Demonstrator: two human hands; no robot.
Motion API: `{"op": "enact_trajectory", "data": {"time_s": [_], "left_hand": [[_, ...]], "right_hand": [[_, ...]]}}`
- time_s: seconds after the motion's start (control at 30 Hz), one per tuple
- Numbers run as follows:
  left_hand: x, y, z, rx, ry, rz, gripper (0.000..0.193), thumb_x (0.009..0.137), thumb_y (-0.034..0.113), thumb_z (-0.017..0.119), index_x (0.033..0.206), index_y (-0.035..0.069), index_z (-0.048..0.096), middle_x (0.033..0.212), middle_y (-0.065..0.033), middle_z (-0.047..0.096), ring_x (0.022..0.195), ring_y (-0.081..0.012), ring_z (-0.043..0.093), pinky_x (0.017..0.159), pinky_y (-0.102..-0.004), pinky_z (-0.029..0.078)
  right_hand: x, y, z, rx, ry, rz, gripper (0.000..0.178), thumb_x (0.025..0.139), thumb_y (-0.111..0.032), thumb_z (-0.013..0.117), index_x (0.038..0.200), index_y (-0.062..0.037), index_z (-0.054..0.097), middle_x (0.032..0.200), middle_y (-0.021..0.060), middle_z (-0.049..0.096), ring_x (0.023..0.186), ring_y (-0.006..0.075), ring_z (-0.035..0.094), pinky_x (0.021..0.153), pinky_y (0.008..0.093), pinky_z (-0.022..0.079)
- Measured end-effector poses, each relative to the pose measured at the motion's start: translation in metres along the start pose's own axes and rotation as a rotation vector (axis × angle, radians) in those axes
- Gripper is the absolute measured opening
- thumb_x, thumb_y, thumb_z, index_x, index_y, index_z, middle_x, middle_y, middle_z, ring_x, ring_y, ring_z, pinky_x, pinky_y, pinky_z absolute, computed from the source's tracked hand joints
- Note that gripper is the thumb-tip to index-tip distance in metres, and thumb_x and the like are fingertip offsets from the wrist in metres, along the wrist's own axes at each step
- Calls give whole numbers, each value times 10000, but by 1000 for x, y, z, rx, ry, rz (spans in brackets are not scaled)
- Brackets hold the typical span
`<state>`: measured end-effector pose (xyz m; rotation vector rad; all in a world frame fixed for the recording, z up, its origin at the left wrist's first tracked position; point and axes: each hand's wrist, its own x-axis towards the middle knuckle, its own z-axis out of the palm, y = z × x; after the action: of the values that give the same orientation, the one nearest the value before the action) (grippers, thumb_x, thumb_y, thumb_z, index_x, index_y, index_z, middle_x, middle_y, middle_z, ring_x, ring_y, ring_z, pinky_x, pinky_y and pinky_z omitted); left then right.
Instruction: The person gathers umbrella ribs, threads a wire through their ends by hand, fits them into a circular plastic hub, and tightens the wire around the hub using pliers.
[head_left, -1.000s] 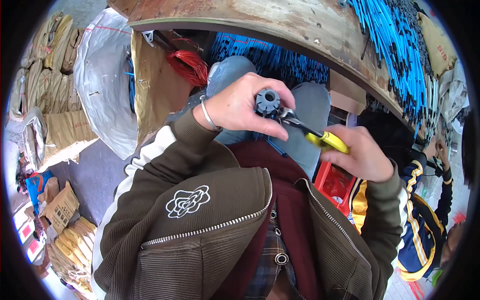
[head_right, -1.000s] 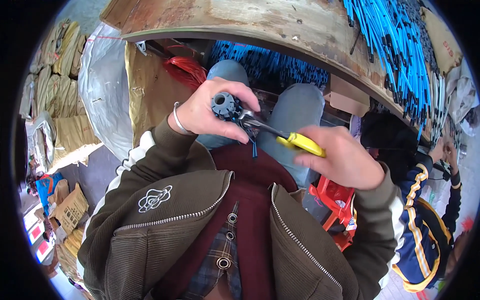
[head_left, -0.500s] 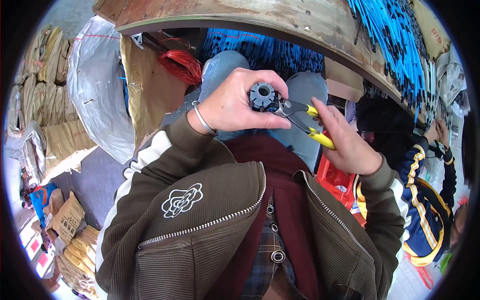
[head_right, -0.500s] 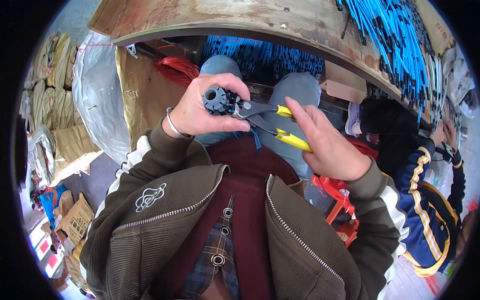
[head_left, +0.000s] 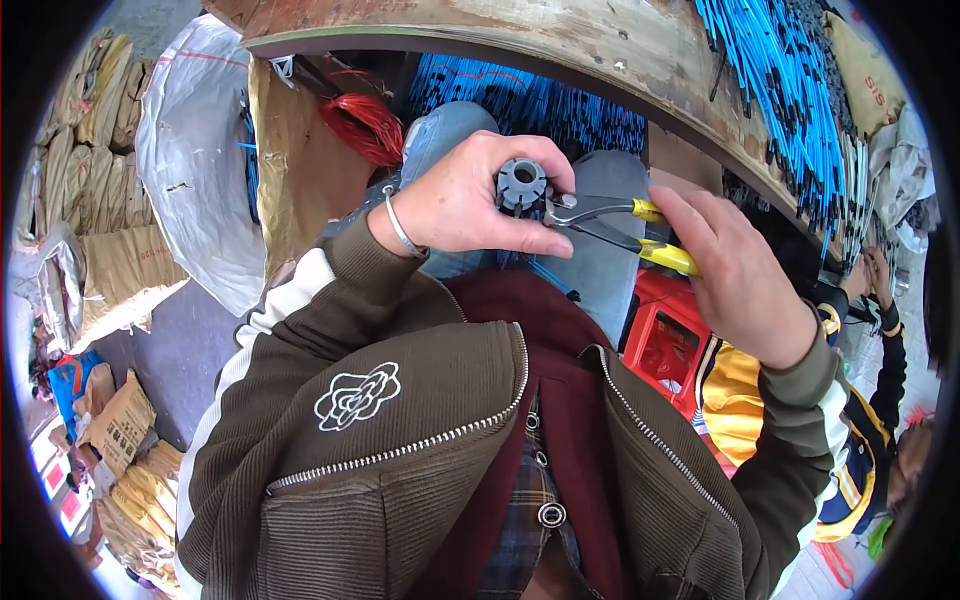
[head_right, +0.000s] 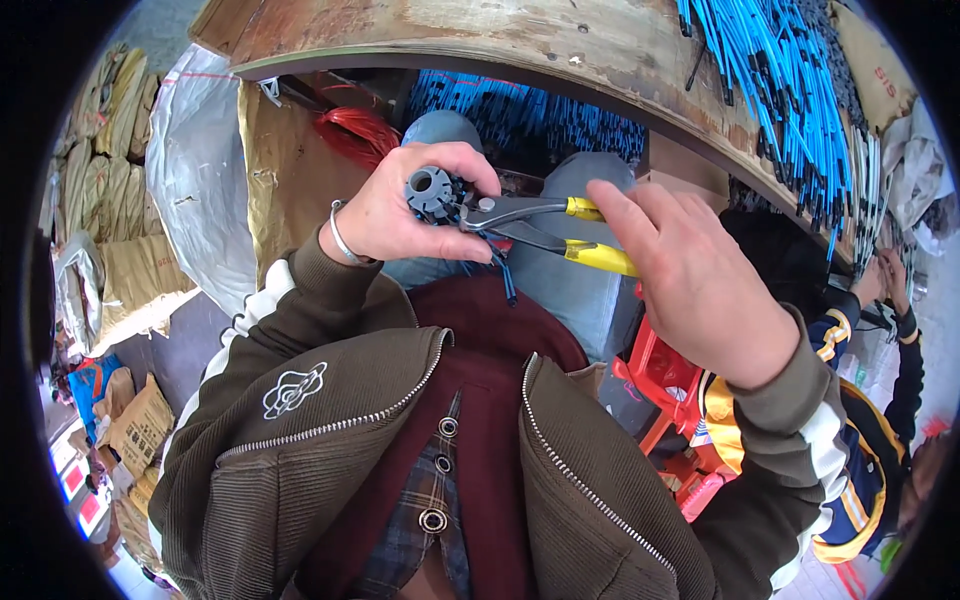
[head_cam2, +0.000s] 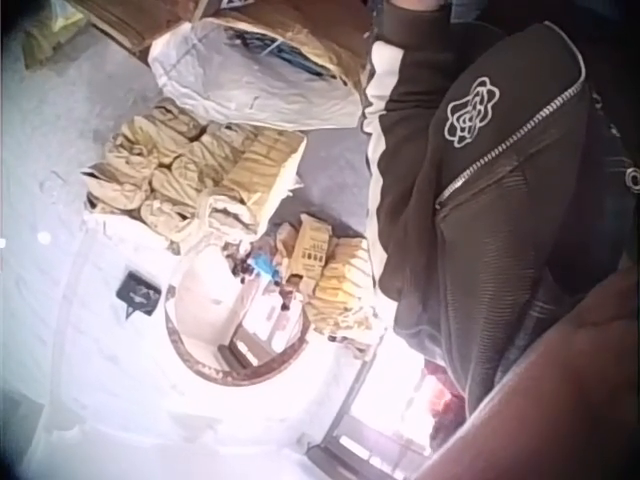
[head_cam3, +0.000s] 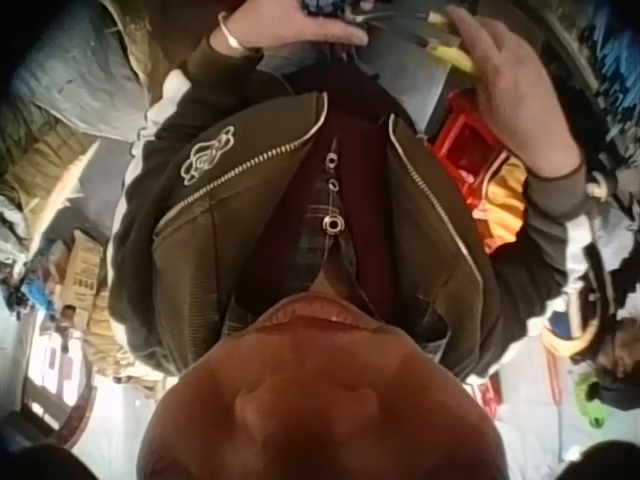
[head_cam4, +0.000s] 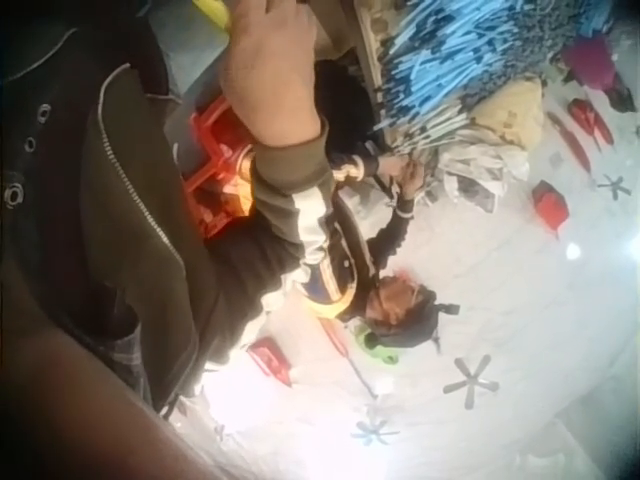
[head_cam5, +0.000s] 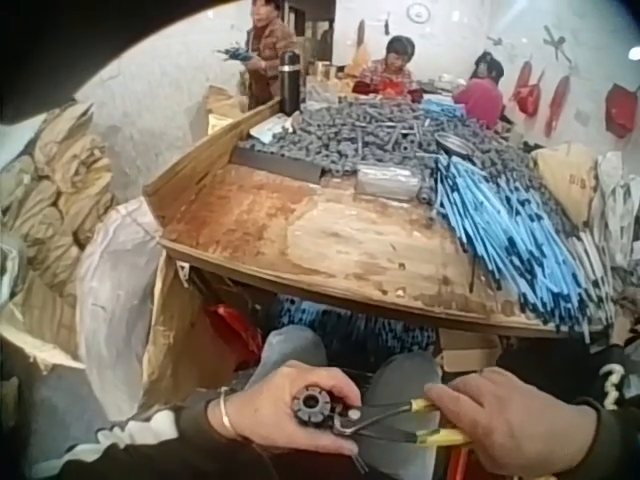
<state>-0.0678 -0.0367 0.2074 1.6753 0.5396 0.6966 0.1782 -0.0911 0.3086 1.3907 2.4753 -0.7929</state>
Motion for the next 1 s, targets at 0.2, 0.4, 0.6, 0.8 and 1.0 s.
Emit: {"op": "enact_trajectory", "data": {"time_s": [0.2,0.4,0.6,0.8,1.0], "left_hand": [[0,1,1,12,21,36,415,568,142,836,886,17,601,814,-17,573,749,-96,530,685,-231,432],[2,1,4,-34,97,32,408,600,154,819,912,33,586,821,-10,573,752,-88,529,693,-228,433],[4,6,1,45,36,116,405,621,156,809,933,43,577,830,-8,577,777,-86,530,719,-228,434],[0,6,8,-1,115,70,461,570,130,830,955,21,602,860,-19,564,793,-105,523,736,-243,421],[0,7,2,-7,90,14,415,603,97,806,950,7,597,861,-23,566,775,-98,526,716,-230,423]], "right_hand": [[-3,-2,20,-343,310,-54,547,730,38,488,1262,17,363,1219,147,454,1123,319,449,968,530,306],[-1,-8,7,-621,395,-35,534,742,11,492,1260,18,364,1243,144,446,1130,316,445,977,544,290],[-8,3,17,-223,284,-63,527,752,-11,490,1263,15,366,1260,142,440,1145,311,435,993,546,269],[-8,-14,19,-652,479,-24,540,728,25,489,1254,41,365,1245,171,450,1128,331,441,987,515,289],[0,2,28,-219,414,-112,512,739,9,489,1238,51,382,1214,184,466,1072,323,469,942,448,340]]}}
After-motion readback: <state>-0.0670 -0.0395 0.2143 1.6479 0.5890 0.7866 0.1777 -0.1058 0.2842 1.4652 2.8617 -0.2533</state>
